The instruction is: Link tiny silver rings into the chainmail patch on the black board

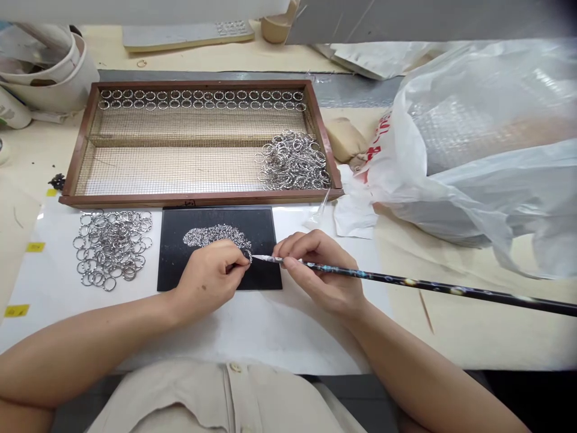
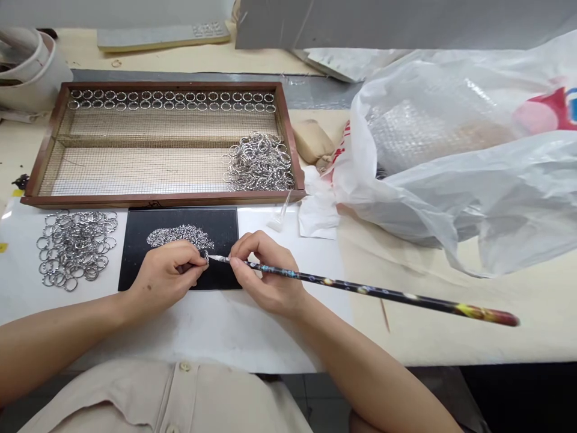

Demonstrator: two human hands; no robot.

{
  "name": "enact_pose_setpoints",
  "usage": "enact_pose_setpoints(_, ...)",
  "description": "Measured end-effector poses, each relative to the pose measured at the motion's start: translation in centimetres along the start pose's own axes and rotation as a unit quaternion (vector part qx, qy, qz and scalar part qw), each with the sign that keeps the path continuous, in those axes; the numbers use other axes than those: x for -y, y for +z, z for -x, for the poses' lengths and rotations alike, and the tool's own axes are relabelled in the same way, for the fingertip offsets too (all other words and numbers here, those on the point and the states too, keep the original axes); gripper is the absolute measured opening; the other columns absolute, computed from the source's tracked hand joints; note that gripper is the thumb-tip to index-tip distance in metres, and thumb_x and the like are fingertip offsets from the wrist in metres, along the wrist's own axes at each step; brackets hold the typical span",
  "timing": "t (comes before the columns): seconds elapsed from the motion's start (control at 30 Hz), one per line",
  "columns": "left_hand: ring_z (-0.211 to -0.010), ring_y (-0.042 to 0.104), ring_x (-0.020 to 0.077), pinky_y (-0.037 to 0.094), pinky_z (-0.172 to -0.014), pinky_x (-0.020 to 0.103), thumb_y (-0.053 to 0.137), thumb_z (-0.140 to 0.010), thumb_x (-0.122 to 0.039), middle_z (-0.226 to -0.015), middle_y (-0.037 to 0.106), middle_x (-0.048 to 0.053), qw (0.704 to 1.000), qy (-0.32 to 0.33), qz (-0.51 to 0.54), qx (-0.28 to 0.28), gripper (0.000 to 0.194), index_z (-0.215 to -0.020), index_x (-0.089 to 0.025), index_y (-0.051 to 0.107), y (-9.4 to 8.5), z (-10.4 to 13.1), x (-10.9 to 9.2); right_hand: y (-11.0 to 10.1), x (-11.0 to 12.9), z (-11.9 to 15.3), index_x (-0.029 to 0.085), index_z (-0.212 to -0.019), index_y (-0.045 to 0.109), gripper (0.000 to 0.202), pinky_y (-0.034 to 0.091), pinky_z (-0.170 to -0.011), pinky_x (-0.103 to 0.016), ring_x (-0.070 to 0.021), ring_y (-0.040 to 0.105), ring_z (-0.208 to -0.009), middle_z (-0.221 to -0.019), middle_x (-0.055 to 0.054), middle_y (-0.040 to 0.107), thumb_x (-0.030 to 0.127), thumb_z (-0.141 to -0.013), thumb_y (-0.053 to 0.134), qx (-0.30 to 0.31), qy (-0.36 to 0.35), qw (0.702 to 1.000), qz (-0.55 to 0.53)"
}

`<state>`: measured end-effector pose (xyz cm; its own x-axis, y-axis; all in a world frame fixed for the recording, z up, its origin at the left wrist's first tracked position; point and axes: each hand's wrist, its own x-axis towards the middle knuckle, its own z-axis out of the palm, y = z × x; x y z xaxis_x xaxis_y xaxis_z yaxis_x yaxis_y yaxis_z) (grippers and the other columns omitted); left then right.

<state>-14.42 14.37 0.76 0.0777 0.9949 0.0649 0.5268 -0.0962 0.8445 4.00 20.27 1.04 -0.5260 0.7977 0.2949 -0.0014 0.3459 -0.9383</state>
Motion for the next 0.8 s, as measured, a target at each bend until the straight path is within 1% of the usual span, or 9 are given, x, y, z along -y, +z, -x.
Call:
enact_pose_setpoints(0.33,-0.064,0.054,0.0075,0.041,-0.059,0.019,0.058,-0.078,-0.003,-0.065,0.058,-0.002,1.000,0.012,-0.001,-0.004,0.017,-0.066,-0.015,0.061,0.02,0.03,0.10,0.04,-0.07,0.03,0.022,-0.076,0.050,0.015,0.047,-0.057,-0.034,-0.0190,0.060,-0.067,-0.068,-0.001,0.057,0.009,-0.081,0.053,0.001,0.001,1.000,0.007)
enact_pose_setpoints(0.8,-0.065,0.054,0.0074,0.041,-0.059,0.018,0.058,-0.077,-0.002,-0.064,0.058,-0.003,1.000,0.010,0.001,-0.004,0.018,-0.065,-0.015,0.059,0.01,0.02,0.06,-0.12,-0.12,0.17,0.022,-0.077,0.049,0.016,0.046,-0.058,-0.034,-0.0190,0.059,-0.069,-0.070,-0.001,0.056,0.008,-0.081,0.053,0.015,0.000,1.000,0.026)
